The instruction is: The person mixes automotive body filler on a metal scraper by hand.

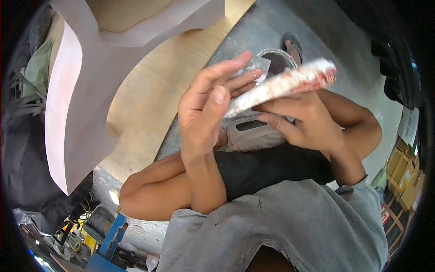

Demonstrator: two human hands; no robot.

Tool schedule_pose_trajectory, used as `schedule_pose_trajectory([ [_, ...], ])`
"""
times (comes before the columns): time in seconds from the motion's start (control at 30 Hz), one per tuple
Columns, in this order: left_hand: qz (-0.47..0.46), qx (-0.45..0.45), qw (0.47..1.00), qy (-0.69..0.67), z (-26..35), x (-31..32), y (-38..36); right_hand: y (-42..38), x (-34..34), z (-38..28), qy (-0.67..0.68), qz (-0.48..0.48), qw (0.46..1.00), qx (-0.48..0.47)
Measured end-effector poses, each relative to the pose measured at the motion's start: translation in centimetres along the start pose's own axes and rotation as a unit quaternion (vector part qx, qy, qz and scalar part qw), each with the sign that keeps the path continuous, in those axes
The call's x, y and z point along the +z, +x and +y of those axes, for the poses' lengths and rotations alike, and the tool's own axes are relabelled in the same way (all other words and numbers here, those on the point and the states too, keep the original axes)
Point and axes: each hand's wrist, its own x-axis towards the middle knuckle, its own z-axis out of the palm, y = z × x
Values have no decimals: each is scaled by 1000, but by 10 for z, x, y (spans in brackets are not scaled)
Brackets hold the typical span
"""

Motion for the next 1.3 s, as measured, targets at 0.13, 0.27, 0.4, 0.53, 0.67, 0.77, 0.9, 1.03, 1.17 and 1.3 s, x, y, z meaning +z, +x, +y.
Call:
schedule_pose_trajectory([
  [0.13, -18, -81, 994, 74, 6, -7, -7, 12, -15, -2, -19, -7, 1000, -23],
  [0.27, 6, -75, 992, 98, 8, -4, -8, 15, -16, -9, -110, -4, 993, -53],
  [0.4, 45, -27, 991, 121, 4, -2, -7, 11, -18, -23, -180, -63, 981, -28],
  [0.53, 30, 13, 996, 84, 7, -1, -7, 5, -9, -35, -265, -32, 961, -76],
  [0.67, 37, 51, 998, 20, 6, -1, -14, 0, -3, -48, -316, 6, 941, -118],
  [0.77, 55, 72, 996, 10, 10, 3, -18, 3, -10, -49, -326, 19, 934, -143],
  [0.9, -47, 95, 994, -35, -10, -25, -17, -4, 2, -20, -250, 86, 952, -153],
  [1.03, 24, 124, 992, -11, 8, 2, -13, 4, -17, -41, -198, 91, 971, -99],
  [1.17, 41, 118, 992, 23, 8, 3, -10, 0, -25, -51, -166, 45, 984, -43],
  [1.3, 32, 103, 994, 36, 2, -5, -12, 7, -20, -55, -208, 77, 973, -58],
])
